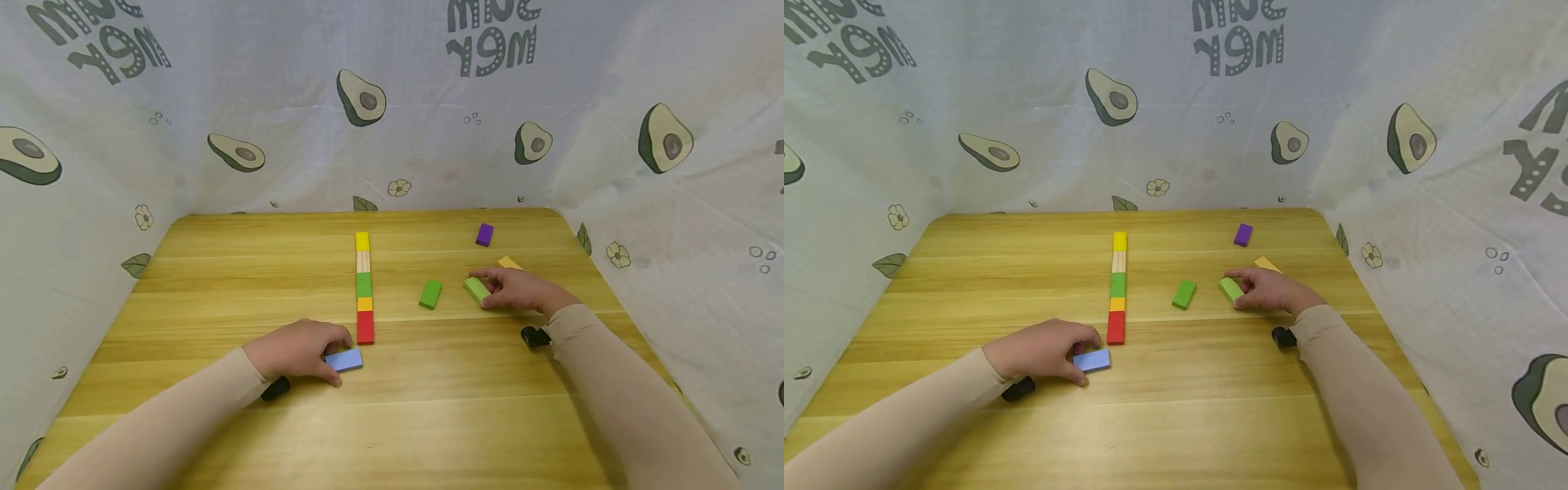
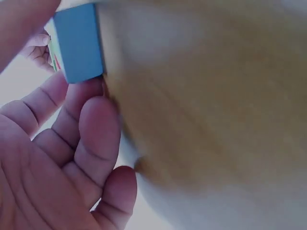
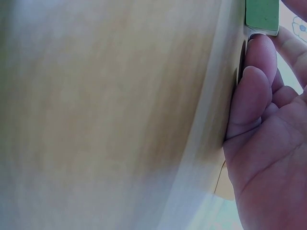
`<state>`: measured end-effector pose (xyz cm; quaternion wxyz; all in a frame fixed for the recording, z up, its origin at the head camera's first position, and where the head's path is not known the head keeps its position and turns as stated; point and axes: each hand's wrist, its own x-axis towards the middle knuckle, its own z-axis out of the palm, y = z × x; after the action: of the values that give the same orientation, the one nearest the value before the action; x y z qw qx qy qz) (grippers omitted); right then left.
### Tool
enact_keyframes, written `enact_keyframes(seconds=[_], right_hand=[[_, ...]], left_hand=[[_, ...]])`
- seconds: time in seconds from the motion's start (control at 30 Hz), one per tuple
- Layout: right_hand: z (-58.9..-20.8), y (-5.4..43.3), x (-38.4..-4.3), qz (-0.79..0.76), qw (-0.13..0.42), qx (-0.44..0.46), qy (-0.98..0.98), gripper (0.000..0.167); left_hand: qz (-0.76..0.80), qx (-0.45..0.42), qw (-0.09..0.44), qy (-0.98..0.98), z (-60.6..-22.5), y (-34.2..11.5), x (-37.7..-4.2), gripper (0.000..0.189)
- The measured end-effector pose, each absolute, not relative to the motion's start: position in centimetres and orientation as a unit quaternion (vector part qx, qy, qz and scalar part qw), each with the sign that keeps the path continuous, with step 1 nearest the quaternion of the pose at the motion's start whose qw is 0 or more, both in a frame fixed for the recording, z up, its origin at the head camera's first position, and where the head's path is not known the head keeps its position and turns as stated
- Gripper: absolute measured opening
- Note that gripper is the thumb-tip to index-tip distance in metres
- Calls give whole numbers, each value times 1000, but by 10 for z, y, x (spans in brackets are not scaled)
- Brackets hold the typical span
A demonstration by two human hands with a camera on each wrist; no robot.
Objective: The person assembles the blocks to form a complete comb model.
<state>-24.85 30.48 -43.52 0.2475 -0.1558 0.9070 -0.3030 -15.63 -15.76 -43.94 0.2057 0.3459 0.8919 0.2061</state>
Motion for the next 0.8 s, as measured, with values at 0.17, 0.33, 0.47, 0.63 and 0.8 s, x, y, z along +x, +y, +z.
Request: enact_keyframes(seconds=[0.17, 0.33, 0.47, 0.63, 0.8], right_hand=[[-435, 304, -249, -304, 246, -156, 907, 71], [-435, 305, -250, -304, 249, -153, 907, 71], [-434, 304, -249, -304, 248, -152, 907, 71], [-433, 304, -248, -307, 250, -155, 905, 72], [-433, 304, -247, -309, 252, -153, 904, 72]], left_hand=[[223, 352, 241, 877, -435, -161, -160, 54], [228, 367, 288, 854, -429, -161, -160, 51], [218, 380, 288, 851, -427, -158, -158, 47], [215, 377, 270, 860, -430, -154, -157, 43], [220, 366, 247, 870, -433, -150, -156, 42]])
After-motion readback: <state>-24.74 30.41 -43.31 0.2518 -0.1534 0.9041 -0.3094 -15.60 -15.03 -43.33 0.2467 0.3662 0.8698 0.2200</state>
